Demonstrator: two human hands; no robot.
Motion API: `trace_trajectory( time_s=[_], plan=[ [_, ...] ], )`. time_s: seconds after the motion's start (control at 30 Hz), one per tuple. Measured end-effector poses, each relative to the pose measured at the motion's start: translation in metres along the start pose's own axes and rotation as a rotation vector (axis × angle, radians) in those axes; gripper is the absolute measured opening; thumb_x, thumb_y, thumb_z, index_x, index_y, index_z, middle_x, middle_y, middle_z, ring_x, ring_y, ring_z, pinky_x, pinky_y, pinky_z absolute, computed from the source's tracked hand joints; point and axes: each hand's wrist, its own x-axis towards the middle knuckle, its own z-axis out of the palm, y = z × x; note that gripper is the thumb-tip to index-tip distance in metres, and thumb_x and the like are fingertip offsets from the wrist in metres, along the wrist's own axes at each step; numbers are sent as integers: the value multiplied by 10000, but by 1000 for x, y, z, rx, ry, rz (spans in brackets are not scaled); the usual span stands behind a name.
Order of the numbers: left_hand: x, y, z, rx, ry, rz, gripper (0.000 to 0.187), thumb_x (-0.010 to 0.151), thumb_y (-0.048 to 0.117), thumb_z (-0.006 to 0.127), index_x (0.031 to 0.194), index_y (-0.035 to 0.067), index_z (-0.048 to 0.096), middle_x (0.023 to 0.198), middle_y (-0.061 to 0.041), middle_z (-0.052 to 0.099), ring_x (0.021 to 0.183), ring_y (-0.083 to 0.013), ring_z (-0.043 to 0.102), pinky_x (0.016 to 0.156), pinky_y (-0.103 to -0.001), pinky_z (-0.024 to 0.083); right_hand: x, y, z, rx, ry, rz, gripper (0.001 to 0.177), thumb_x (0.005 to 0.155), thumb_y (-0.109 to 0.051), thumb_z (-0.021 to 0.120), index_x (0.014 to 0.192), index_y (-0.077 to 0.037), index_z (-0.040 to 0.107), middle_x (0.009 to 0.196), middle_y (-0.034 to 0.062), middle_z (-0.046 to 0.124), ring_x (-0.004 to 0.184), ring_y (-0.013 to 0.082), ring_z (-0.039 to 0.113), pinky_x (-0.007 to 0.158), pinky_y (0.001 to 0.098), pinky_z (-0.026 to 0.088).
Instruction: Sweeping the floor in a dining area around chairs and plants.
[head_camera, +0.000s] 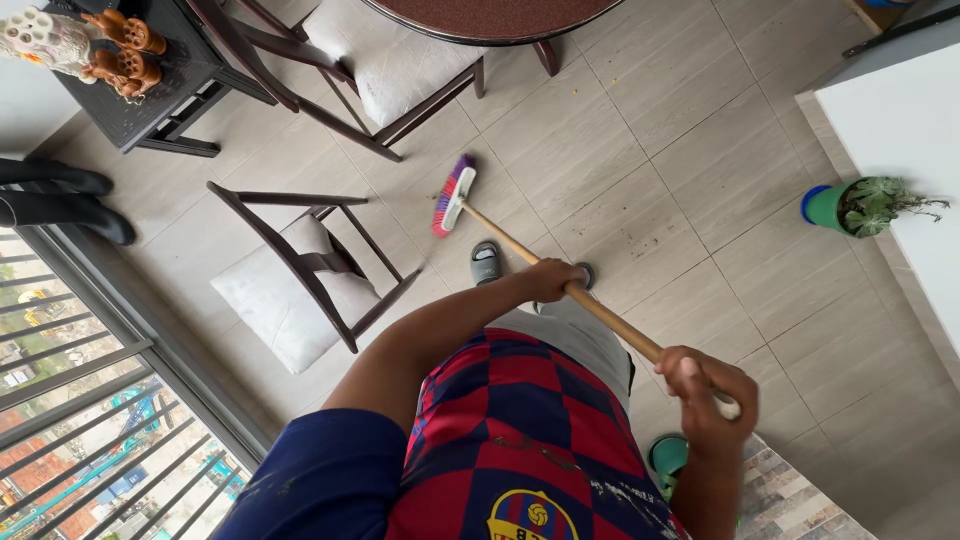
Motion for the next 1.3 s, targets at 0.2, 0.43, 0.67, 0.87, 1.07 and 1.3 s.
trace_trajectory(
  time_s=[0.2, 0.43, 0.67, 0.87, 1.07, 1.3],
  plan=[
    [49, 74, -7, -45, 28, 218, 253, 944, 86, 642, 1180, 175, 627, 964, -47, 729, 976, -269, 701, 863, -456, 536, 13, -62, -10, -60, 39, -94, 371, 984, 5, 530, 642, -56, 400, 575, 58, 495, 508, 122, 438, 570, 356, 479],
    [17, 114, -65, -15, 56, 172, 129, 915, 100, 678, 996, 141, 586, 833, -55, 702, 871, -265, 709, 741, -447, 558, 56, -74, -34, -51, -356, -216, 298, 756, 12, 641, 565, -71, 427, 537, 44, 504, 459, 149, 504, 524, 320, 486],
    [-67, 69, -121, -6, 130, -168, 164, 880, 67, 694, 1011, 144, 631, 867, -37, 716, 898, -255, 724, 809, -425, 571, 102, 6, -26, 214, -527, -273, 360, 769, 26, 635, 584, -107, 356, 532, 29, 463, 477, 166, 500, 568, 354, 521],
    [-76, -63, -72, 127, -23, -420, 209, 874, 49, 705, 1051, 158, 722, 1007, -67, 739, 1037, -274, 696, 914, -445, 553, 126, 11, 17, 125, -662, -76, 263, 883, -9, 690, 712, -24, 492, 705, 96, 606, 715, 242, 675, 735, 398, 577],
    [54, -23, -23, 59, 6, -157, 238, 872, 52, 666, 1073, 159, 735, 1086, -70, 737, 1069, -297, 686, 927, -454, 543, 115, 26, -90, -114, -563, -1, 175, 922, -21, 641, 749, -40, 655, 748, 70, 745, 769, 170, 769, 957, 422, 564],
    [167, 125, -48, -15, -103, -56, 148, 929, 132, 628, 1056, 172, 692, 991, -18, 724, 992, -229, 685, 847, -439, 544, 130, -46, -173, -278, -487, 77, 155, 873, 54, 574, 728, 31, 625, 759, 111, 663, 762, 231, 684, 851, 422, 596]
  ],
)
